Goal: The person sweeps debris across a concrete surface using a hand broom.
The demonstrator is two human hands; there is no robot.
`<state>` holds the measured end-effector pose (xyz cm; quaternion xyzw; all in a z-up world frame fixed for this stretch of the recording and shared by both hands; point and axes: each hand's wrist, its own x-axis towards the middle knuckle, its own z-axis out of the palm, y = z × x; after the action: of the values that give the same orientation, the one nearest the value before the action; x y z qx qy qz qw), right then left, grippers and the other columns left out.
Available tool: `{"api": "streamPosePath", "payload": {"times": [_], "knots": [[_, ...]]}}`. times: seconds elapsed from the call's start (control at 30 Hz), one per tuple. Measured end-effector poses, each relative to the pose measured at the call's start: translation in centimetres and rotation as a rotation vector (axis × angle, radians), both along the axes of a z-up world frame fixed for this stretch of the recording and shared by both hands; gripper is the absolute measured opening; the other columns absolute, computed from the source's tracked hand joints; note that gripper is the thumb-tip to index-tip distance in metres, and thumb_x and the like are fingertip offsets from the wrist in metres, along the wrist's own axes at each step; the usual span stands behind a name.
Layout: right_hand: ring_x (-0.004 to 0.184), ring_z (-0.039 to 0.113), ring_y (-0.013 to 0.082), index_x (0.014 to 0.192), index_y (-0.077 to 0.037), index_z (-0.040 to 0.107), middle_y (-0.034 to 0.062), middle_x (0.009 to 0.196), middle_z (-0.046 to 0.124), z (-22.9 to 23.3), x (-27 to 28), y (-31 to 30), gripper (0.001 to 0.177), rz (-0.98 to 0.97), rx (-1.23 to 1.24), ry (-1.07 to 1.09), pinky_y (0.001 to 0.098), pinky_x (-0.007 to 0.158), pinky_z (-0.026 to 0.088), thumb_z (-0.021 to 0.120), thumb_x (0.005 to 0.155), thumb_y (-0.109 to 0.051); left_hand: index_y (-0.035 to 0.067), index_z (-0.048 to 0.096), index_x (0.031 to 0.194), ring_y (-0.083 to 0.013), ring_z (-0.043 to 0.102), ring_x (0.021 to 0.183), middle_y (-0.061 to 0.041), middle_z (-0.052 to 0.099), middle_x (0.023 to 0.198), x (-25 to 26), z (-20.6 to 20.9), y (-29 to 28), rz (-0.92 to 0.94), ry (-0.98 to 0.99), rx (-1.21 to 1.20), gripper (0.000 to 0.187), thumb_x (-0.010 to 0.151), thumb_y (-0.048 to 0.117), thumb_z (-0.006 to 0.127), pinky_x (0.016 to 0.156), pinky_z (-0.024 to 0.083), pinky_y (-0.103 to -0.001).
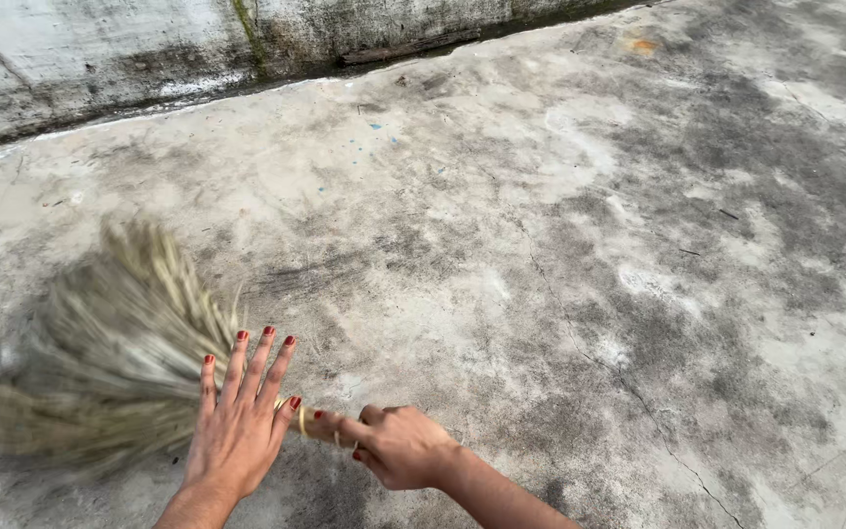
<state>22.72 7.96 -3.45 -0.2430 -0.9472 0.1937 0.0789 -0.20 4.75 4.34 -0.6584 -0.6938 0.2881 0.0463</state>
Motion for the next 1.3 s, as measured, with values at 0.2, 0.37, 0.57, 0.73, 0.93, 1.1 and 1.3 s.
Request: {"api": "streamPosePath", "payload": {"times": [0.2, 0.37, 0.57, 0.73, 0.93, 1.1, 1.3], "knots": [[0.051, 0.059, 0.0250, 0.141, -0.026, 0.066, 0.0186, 0.085, 0.063, -1.2, -2.9, -1.0, 0.050, 0.096, 0.039, 0.067, 0.0398, 0.042, 0.047, 0.064, 0.092, -0.016, 0.034, -0.016, 0.161, -0.0250, -0.014, 0.156, -0.002, -0.021, 0.170, 0.7, 1.2, -0.6, 0.060, -0.054, 0.057, 0.076, 0.103, 0.058, 0.028, 0.125, -0.006, -0.057], [0.046, 0.040, 0.0131, 0.134, -0.022, 0.063, 0.0124, 0.082, 0.063, -4.3, 3.6, 5.0, 0.036, -0.177, -0.001, -0.009, 0.0313, 0.036, 0.036, 0.057, 0.099, -0.016, 0.033, -0.014, 0.162, -0.0273, -0.015, 0.156, -0.006, -0.020, 0.171, 1.4, 2.2, 0.3, 0.062, -0.022, 0.053, 0.075, 0.105, 0.054, 0.030, 0.124, -0.007, -0.060], [0.047, 0.049, 0.0094, 0.151, -0.039, 0.043, 0.0009, 0.085, 0.066, -6.2, 21.1, 10.0, 0.052, -0.779, -0.119, -0.210, 0.0264, 0.041, 0.043, 0.048, 0.101, -0.024, 0.034, -0.012, 0.161, -0.0272, -0.017, 0.156, -0.004, -0.020, 0.170, 3.7, 6.1, 1.6, 0.131, -0.102, 0.153, 0.073, 0.104, 0.052, 0.029, 0.123, -0.007, -0.060], [0.056, 0.065, 0.0137, 0.158, -0.044, 0.036, 0.0084, 0.084, 0.075, -1.3, 30.9, 12.7, 0.061, -1.270, -0.234, -0.308, 0.0283, 0.049, 0.052, 0.055, 0.101, -0.035, 0.033, -0.011, 0.162, -0.0259, -0.016, 0.155, -0.004, -0.019, 0.171, 4.4, 7.2, 2.3, 0.017, -0.106, 0.133, 0.071, 0.105, 0.051, 0.028, 0.123, -0.007, -0.061], [0.054, 0.067, 0.0212, 0.164, -0.030, 0.027, 0.0120, 0.077, 0.075, 5.2, 27.7, 10.9, 0.075, -1.219, -0.076, -0.050, 0.0341, 0.050, 0.058, 0.058, 0.096, -0.028, 0.029, -0.011, 0.162, -0.0260, -0.017, 0.155, -0.004, -0.019, 0.170, 3.8, 7.3, 7.7, -0.071, -0.125, 0.198, 0.073, 0.105, 0.052, 0.029, 0.123, -0.006, -0.061], [0.049, 0.061, 0.0183, 0.145, -0.018, 0.048, 0.0056, 0.081, 0.068, 6.2, 19.4, 8.7, 0.052, -0.759, 0.019, 0.031, 0.0345, 0.043, 0.056, 0.058, 0.095, -0.028, 0.027, -0.012, 0.161, -0.0233, -0.017, 0.155, -0.003, -0.020, 0.169, 5.4, 5.4, 13.6, -0.145, -0.257, 0.326, 0.077, 0.103, 0.054, 0.030, 0.123, -0.008, -0.059], [0.058, 0.058, 0.0238, 0.152, -0.026, 0.048, 0.0143, 0.090, 0.061, 7.5, 6.2, 7.4, 0.048, -0.077, -0.022, -0.299, 0.0413, 0.054, 0.055, 0.053, 0.105, -0.030, 0.027, -0.016, 0.161, -0.0229, -0.019, 0.155, -0.002, -0.021, 0.170, 7.8, 4.1, 19.8, -0.254, -0.362, 0.327, 0.078, 0.104, 0.053, 0.031, 0.124, -0.010, -0.057]]}}
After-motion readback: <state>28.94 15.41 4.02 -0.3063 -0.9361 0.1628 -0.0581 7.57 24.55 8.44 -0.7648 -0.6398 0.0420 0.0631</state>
